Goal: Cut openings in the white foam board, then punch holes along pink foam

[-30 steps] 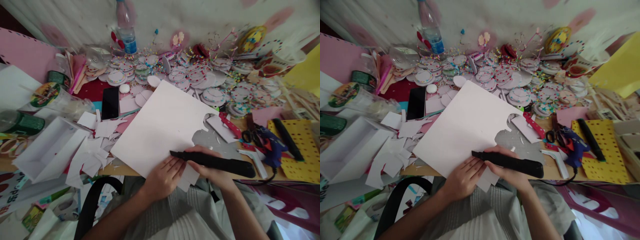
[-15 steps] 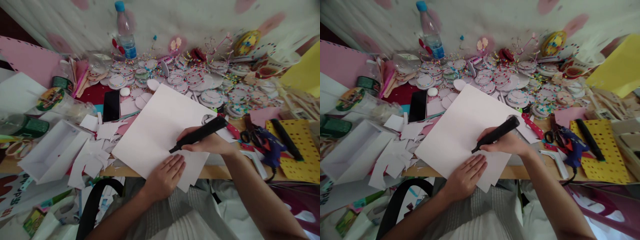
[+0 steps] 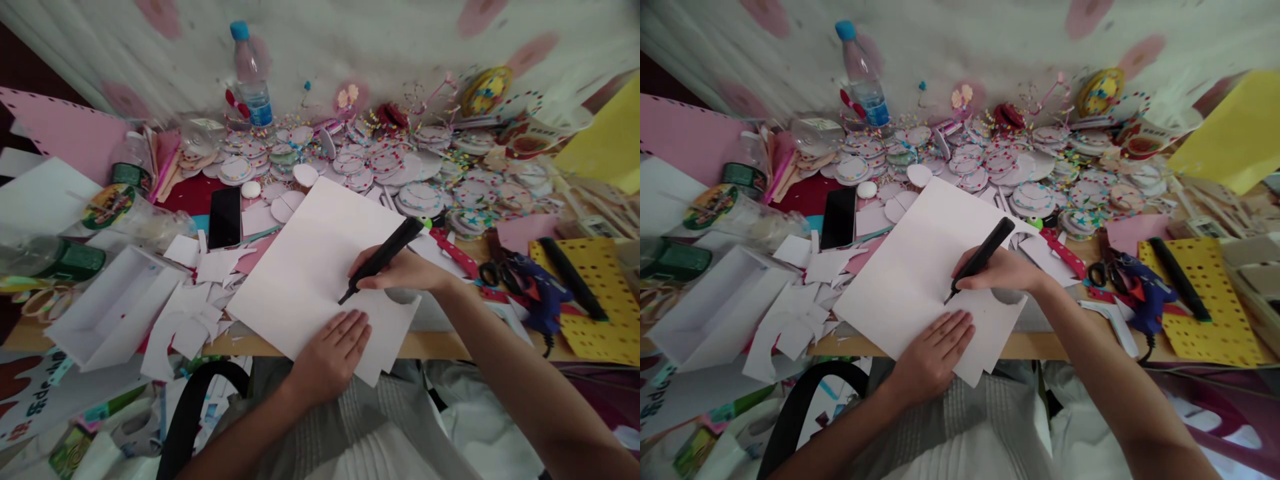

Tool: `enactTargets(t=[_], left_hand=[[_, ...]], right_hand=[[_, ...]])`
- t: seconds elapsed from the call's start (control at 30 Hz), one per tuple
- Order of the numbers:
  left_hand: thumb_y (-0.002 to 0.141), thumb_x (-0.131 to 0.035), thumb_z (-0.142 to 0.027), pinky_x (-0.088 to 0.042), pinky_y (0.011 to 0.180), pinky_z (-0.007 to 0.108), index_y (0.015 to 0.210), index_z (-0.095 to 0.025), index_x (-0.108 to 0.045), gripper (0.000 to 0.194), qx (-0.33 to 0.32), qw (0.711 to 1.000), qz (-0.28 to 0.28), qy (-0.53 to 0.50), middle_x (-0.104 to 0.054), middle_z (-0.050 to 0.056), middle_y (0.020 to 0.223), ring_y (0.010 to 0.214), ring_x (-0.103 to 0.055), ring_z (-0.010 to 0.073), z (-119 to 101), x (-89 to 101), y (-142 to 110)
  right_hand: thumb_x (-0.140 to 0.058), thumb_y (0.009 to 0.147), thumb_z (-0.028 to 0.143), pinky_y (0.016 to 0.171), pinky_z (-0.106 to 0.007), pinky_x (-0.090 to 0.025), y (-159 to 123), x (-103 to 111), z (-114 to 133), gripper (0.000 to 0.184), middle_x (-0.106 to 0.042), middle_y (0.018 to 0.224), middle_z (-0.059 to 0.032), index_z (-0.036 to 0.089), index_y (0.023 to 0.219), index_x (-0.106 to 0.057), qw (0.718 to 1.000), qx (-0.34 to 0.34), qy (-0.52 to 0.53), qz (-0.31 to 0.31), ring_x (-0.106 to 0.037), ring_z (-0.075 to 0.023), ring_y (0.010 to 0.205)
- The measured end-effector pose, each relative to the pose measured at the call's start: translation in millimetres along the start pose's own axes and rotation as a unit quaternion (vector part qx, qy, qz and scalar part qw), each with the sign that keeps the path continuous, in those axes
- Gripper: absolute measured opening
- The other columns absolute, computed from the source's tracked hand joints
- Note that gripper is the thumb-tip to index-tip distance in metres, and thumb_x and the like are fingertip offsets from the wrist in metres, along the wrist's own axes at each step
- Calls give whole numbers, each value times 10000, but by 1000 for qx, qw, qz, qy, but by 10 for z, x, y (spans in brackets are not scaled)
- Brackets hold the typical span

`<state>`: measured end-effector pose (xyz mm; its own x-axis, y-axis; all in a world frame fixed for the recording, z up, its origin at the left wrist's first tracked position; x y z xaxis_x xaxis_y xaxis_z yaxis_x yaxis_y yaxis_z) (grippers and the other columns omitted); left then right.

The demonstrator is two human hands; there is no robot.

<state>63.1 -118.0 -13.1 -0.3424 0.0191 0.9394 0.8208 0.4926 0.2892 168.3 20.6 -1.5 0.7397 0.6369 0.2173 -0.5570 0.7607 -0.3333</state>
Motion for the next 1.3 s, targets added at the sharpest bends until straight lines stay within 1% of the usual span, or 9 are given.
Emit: enactTargets(t=[0.33,0.53,0.7,0.83,1.0,1.07,1.17,1.23,1.3], left_hand=[[864,-378,-118,-335,1137,429,1340,0,-454,496,0,1000,7,5,-448,188,1423,1379,-321,296,1,-6,3],[863,-377,-125,-325,1141,425,1348,-3,-444,504,1,1000,10,7,-434,186,1434,1384,-312,292,4,-9,-3],[857,-388,-132,-311,1148,425,1344,1,-449,508,-2,1000,12,4,-439,189,1430,1381,-318,296,1,-4,3],[864,-404,-157,-311,1149,426,1353,-3,-440,514,1,1000,20,0,-426,185,1442,1386,-309,293,7,1,8],[886,-388,-177,-324,1144,423,1358,-5,-436,504,-6,1000,21,9,-421,182,1445,1390,-304,285,2,5,-7],[889,-384,-165,-328,1143,417,1353,-5,-444,494,-13,1000,12,22,-432,179,1439,1383,-317,289,-13,11,-15],[887,-381,-148,-348,1132,403,1324,-20,-487,467,-16,999,-15,35,-469,163,1416,1360,-362,286,-28,116,9],[872,-384,-130,-371,1117,394,1302,-38,-516,459,-19,999,-30,40,-492,146,1402,1339,-399,278,-34,294,56],[846,-396,-108,-391,1103,387,1297,-47,-524,473,-23,998,-41,46,-504,135,1394,1325,-423,270,-19,577,108]], right_hand=[[-745,674,387,735,-298,-507,42,30,-28,295,-709,855,-28,174,872,-693,1000,-4,25,-11,-634,-172,790],[-729,687,386,722,-290,-500,41,177,-113,263,-704,835,-26,182,851,-699,998,-10,21,-57,-623,-166,777],[-729,691,376,731,-289,-493,-5,184,-130,240,-705,837,-21,194,846,-705,998,-8,25,-64,-620,-169,788],[-733,710,373,678,-259,-469,-58,224,-200,225,-695,824,-17,199,851,-715,996,-4,36,-86,-593,-150,757],[-739,713,373,508,-233,-369,-207,341,-319,198,-617,653,7,198,804,-719,982,1,81,-171,-489,-108,575],[-742,709,370,501,-233,-354,-347,405,-278,185,-597,644,10,210,799,-718,964,25,126,-234,-474,-104,563],[-741,700,362,531,-246,-365,-712,548,-153,188,-604,717,6,244,844,-713,905,72,202,-367,-492,-108,593],[-747,687,345,544,-268,-363,-1003,630,-68,190,-599,739,0,256,850,-705,860,97,234,-442,-502,-116,602],[-752,671,316,555,-299,-353,-1304,719,43,164,-581,731,-7,256,813,-696,810,150,250,-508,-493,-122,600]])
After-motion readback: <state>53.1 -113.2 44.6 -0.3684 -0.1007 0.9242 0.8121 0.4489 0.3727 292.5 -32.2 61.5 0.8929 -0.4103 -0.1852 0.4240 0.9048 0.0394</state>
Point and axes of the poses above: each hand's wrist, its own y-axis towards the middle knuckle, its own x-axis out of the back of the hand, z = x × y, the point moved 8 cm from there along y, towards the middle knuckle
